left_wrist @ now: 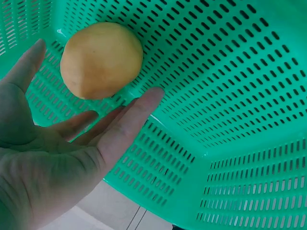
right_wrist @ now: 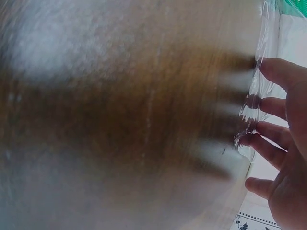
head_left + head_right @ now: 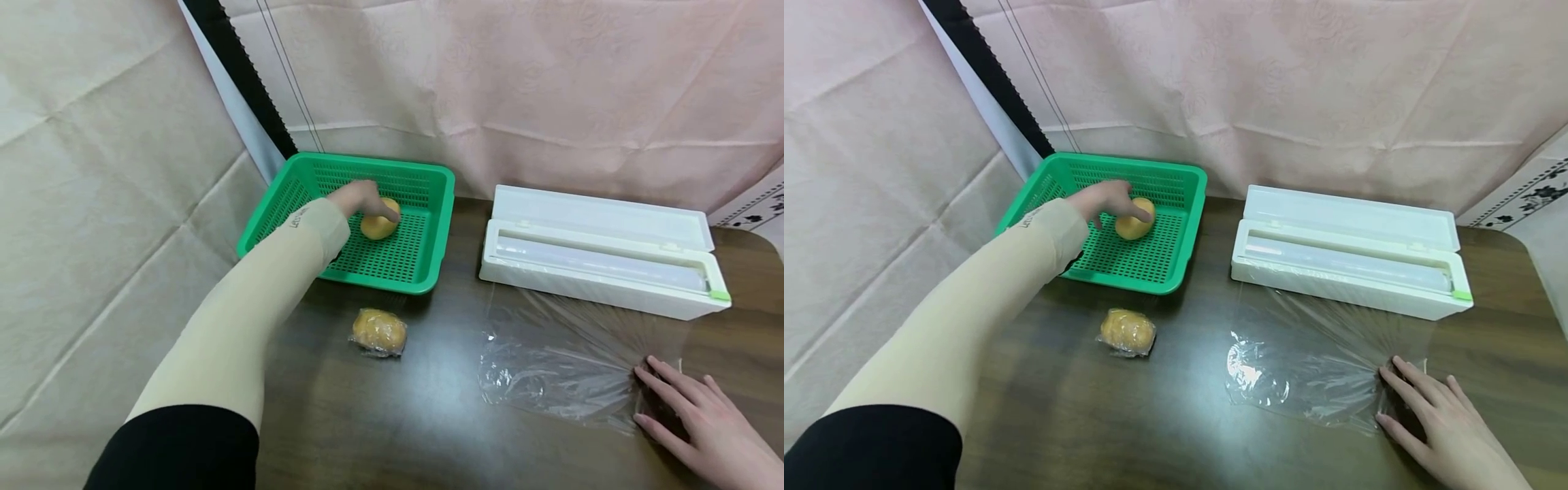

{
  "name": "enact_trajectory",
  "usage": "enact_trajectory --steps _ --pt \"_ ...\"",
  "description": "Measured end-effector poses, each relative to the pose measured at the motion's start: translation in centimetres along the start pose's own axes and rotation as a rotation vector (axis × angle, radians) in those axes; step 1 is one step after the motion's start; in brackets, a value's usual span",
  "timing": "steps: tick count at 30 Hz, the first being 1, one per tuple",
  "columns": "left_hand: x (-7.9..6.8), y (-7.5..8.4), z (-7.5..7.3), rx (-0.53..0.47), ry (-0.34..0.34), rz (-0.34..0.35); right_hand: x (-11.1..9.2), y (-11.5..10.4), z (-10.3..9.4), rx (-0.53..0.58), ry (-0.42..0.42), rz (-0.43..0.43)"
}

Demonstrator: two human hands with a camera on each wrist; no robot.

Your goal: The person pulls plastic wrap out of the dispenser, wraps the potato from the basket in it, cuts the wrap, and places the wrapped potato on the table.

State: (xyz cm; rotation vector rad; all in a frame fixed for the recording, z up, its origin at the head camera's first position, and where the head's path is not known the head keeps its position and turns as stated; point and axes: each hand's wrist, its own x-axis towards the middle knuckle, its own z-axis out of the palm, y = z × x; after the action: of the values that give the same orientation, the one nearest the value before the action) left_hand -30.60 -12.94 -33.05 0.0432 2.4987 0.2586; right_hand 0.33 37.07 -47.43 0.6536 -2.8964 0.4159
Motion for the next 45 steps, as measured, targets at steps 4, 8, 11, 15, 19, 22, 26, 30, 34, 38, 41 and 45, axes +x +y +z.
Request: enact_trajectory --steps 4,8,11,15,19,22,26,30,34,38,41,45 --pt "0.6 0.3 0.3 -0.024 -0.009 -0.02 -0.3 -0.1 0.0 -0.003 -0.005 0.006" --pt "1.0 0.6 0.6 -0.044 -0.003 -0.026 -0.5 -0.3 0.0 -0.003 -0.012 0.016" --pt "1.0 0.7 0.8 -0.05 0.004 -0.031 -0.5 -0.5 0.0 0.008 -0.008 0.021" --pt "1.0 0.5 1.0 -0.082 0.022 -0.049 -0.5 -0.6 0.0 0.033 0.012 0.012" --pt "1.0 0.1 1.2 -0.132 0.053 -0.037 -0.5 -0.8 0.0 0.038 0.017 0.012" --pt "0.7 -0.3 1.1 -0.122 0.088 -0.003 -0.3 -0.8 0.0 0.033 0.013 0.015" --pt "0.1 -0.6 0.8 -0.088 0.136 0.065 -0.2 -0.6 0.1 0.028 0.014 0.017" --pt "-0.7 -0.4 0.2 -0.042 0.173 0.158 -0.1 -0.3 0.1 0.016 0.01 0.011" --pt "-1.5 0.4 -0.6 0.034 0.195 0.261 -0.2 0.0 0.2 0.01 0.008 0.009" --pt "-2.5 1.6 -1.4 0.112 0.206 0.34 -0.4 0.2 0.2 0.005 0.005 0.013" --pt "-3.6 2.6 -2.0 0.157 0.221 0.388 -0.5 0.3 0.2 0.004 0.007 0.017" --pt "-5.5 4.2 -2.5 0.207 0.235 0.452 -0.4 0.3 0.2 0.004 0.014 0.021"
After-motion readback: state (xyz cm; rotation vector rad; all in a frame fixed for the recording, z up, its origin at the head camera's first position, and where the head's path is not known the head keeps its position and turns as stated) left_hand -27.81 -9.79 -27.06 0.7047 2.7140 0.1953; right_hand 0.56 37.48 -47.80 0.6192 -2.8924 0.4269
